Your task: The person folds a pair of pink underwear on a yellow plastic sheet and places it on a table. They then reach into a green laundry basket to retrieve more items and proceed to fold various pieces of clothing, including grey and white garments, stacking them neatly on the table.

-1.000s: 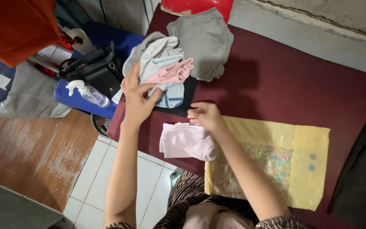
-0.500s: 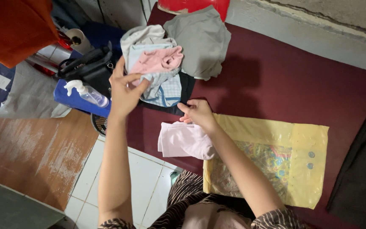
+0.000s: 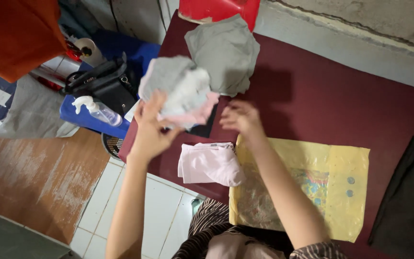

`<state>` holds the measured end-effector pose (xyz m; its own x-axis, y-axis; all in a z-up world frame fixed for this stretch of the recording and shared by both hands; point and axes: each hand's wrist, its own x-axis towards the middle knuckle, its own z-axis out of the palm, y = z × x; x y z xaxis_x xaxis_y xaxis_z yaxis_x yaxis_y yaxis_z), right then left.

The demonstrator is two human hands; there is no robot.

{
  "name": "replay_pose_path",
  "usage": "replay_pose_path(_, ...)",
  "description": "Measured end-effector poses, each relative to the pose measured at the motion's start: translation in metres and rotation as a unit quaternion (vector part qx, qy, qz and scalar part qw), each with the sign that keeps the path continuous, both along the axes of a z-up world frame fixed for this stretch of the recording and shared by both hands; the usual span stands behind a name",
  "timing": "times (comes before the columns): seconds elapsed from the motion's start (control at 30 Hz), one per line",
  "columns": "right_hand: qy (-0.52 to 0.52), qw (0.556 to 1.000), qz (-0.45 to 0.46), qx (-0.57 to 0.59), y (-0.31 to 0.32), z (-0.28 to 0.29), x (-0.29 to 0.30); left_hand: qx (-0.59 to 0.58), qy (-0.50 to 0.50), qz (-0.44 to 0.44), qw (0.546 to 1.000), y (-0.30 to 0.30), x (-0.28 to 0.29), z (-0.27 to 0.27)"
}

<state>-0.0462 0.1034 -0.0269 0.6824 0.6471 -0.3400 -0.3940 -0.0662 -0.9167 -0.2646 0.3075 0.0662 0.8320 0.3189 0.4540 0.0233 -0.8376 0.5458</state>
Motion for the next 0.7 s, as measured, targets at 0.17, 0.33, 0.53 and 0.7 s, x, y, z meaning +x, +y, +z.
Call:
replay_pose_path(0.17, 0.078, 0.992, -0.090, 0.038, 0.008, 0.047, 0.040, 0.052, 0.040, -0.055, 0.996, -0.032, -0.019, 0.022)
replay_pose_path(0.33, 0.078, 0.993, -0.038, 0.080, 0.025, 0.081, 0.071, 0.055, 0.014, 0.066, 0.996, -0.034, 0.015, 0.028)
replay_pose_path(0.53, 0.025, 0.995, 0.034, 0.091, 0.041, 0.121, 0.070, 0.134, 0.102, 0.096, 0.981, -0.039, 0.160, 0.059)
replay_pose_path(0.7, -0.243, 0.965, 0.012, 0.095, 0.021, 0.064, 0.063, 0.008, 0.015, 0.118, 0.993, 0.025, 0.204, -0.016)
